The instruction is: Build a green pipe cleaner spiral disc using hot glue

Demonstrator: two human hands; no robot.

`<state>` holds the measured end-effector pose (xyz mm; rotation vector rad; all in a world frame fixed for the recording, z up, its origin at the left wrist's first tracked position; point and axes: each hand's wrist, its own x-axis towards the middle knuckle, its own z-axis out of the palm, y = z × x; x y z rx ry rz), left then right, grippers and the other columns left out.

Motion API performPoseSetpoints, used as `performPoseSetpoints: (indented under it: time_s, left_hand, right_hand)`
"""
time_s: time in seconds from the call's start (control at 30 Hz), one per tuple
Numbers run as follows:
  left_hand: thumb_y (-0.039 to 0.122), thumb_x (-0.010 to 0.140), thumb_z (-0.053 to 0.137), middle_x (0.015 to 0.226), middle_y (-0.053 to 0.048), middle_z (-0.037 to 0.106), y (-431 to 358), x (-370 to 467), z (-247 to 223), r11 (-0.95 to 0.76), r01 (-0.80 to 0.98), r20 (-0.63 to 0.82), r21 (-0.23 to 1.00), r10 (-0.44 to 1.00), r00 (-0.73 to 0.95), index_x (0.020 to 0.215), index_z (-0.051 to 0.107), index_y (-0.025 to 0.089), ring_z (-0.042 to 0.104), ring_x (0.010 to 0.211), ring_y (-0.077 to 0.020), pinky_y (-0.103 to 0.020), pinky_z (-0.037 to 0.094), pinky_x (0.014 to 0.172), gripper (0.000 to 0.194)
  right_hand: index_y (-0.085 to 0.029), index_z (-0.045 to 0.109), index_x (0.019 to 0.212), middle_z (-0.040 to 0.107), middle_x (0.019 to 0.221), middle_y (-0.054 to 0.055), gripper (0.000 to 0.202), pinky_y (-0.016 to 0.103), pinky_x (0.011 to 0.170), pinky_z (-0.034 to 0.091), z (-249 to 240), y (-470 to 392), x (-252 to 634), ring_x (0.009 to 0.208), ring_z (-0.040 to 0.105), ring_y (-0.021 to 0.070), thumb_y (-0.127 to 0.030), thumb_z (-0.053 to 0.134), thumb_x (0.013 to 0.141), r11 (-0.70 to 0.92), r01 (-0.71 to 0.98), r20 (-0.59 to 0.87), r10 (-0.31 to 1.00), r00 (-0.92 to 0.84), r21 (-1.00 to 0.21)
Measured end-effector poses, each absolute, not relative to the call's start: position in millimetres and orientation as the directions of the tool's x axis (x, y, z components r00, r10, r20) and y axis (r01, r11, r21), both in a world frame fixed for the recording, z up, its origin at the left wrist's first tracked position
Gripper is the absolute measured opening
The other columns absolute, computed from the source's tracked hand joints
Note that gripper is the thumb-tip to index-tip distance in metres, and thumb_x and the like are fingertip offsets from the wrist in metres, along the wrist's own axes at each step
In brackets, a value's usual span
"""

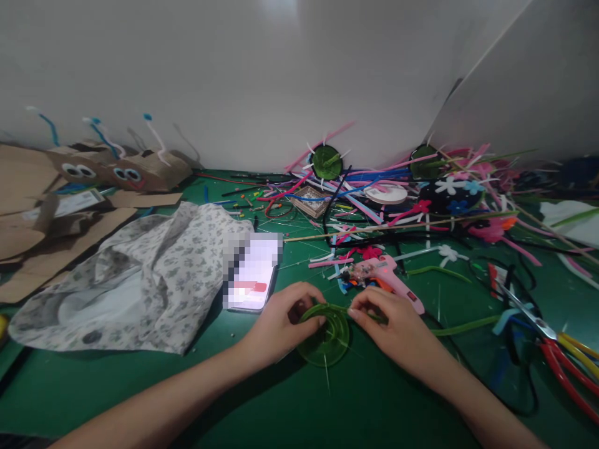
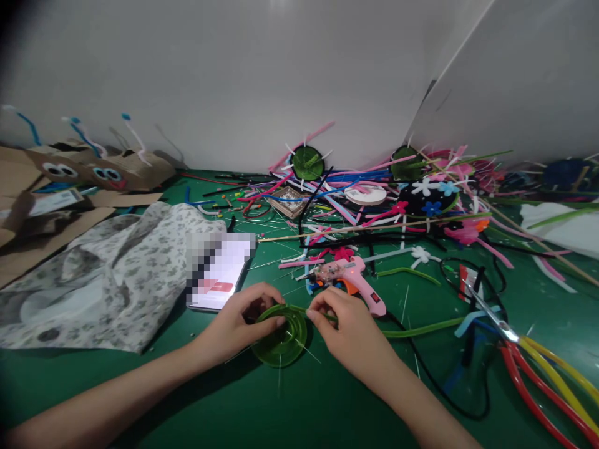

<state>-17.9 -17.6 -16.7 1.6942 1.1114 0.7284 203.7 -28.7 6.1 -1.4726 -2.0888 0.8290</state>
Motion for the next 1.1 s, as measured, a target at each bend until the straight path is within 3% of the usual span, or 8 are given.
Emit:
performPoseSetpoints:
  time_s: [0.37,0.77,1.1]
  left_hand:
    - [0.02,0.079,0.065,0.073,0.004,0.053,-17,-18,-17,-0.133,0.352,-0.028,0.927,0.909,0.416,0.094,0.062,0.02,0.049,0.063,-0.0107,-0.022,0.037,0.056,0.015]
    - [0.02,0.079,0.065,0.073,0.003,0.055,-17,-18,-18,-0.152,0.38,-0.021,0.912,0.909,0.416,0.092,0.063,0.02,0.051,0.063,-0.0113,-0.022,0.037,0.055,0.013]
    - [0.018,0.079,0.065,0.069,0.005,0.051,-19,-18,-16,-0.169,0.37,-0.003,0.914,0.907,0.42,0.09,0.062,0.019,0.046,0.06,-0.0102,-0.021,0.033,0.053,0.012]
  right_hand:
    - [-0.021,0.06,0.077,0.062,0.074,0.001,0.012,0.026,0.059,0.042,2,-35,195,0.068,0.057,0.0149,-0.027,0.054,0.085,0.102,0.63,-0.014,0.984,-0.176,-0.77]
    - [-0.02,0.059,0.075,0.058,0.073,0.002,0.016,0.025,0.054,0.039,-1,-33,193,0.068,0.053,0.0153,-0.033,0.053,0.082,-0.005,0.542,-0.09,0.987,-0.131,-0.841]
    - [-0.02,0.06,0.076,0.061,0.075,0.002,0.011,0.026,0.06,0.043,-1,-34,191,0.07,0.055,0.0148,-0.027,0.054,0.082,0.043,0.539,-0.054,0.985,-0.163,-0.841]
